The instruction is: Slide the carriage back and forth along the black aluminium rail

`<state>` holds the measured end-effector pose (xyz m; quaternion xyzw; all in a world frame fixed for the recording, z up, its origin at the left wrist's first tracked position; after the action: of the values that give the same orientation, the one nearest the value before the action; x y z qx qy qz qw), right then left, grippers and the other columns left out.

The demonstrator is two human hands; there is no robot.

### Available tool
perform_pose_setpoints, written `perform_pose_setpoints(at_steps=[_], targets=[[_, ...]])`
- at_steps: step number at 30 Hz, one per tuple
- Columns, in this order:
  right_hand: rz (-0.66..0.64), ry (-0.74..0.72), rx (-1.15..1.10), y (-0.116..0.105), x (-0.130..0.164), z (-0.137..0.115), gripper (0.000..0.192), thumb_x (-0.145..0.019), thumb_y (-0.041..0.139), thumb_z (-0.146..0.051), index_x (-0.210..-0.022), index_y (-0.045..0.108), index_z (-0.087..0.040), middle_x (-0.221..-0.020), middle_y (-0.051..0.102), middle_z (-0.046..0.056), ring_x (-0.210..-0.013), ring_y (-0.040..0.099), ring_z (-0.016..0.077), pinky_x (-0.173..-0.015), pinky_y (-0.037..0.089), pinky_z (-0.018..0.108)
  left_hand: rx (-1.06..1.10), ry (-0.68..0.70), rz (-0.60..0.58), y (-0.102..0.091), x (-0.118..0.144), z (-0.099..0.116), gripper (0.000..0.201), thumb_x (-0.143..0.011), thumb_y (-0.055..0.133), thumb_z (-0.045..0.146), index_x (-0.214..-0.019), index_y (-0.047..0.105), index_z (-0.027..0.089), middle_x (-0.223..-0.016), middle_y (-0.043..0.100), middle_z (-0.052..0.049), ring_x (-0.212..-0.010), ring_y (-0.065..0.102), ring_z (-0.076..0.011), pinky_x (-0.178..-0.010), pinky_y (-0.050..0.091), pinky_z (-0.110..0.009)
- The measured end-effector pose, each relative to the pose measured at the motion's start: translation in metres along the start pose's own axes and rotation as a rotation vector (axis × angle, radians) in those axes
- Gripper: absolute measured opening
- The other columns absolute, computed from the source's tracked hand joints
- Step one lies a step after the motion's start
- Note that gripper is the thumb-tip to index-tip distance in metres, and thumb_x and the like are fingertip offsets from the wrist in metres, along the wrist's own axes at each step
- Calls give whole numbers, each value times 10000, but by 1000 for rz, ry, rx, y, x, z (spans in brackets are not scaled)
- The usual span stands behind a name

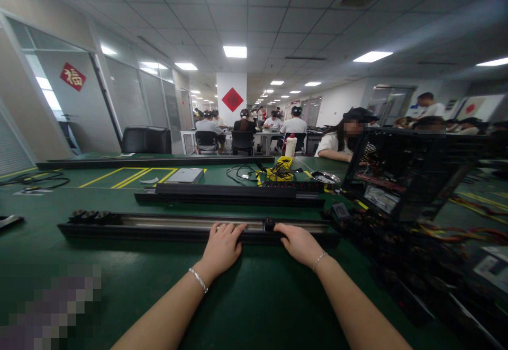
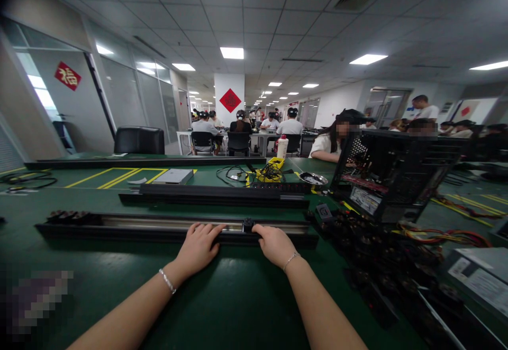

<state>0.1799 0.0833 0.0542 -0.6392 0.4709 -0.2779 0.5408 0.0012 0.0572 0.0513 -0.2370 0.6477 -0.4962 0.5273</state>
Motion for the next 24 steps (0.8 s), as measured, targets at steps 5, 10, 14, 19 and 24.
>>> perform_pose_setpoints(at_steps=[5,10,14,19,24], targets=[[4,14,-13,-2,1,0,375,-778,461,-150,-1118,576,-259,-1098,644,31,-1010,580,182,-874,402,294,-2,-5,-3,0,0,0,473,-793,486,240,-1260,448,310,-1021,595,-22,-1000,506,-197,-997,250,-421],[11,8,-24,-1,1,1,358,-776,461,-149,-1096,581,-255,-1077,651,30,-992,587,182,-862,406,288,-4,-4,-4,-1,0,0,478,-788,492,243,-1260,452,308,-1017,595,-26,-999,502,-201,-996,255,-420],[18,8,-38,-1,0,1,338,-778,454,-147,-1071,586,-252,-1058,655,28,-982,590,174,-854,403,274,0,-6,-3,-1,0,1,475,-789,491,245,-1258,454,309,-1010,599,-25,-990,504,-205,-991,260,-426],[17,17,-48,-4,0,1,308,-776,453,-154,-1040,584,-244,-1025,660,31,-953,595,175,-818,405,267,5,1,1,-1,0,1,476,-792,486,246,-1262,452,311,-1012,598,-25,-998,507,-201,-992,259,-421],[-18,32,-19,-5,1,2,285,-784,466,-190,-1035,583,-257,-1018,660,24,-935,596,175,-796,405,267,8,-3,-1,-1,0,0,470,-794,482,249,-1259,452,311,-1020,596,-25,-1002,506,-199,-995,254,-418]])
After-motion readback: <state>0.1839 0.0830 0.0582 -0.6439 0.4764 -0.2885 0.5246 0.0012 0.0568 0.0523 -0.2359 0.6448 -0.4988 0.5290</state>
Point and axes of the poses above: each hand's wrist, its own x-axis away from the middle knuckle, its own y-axis out of the palm, z = x × y, the point moved 9 cm from there along -x, towards the middle knuckle
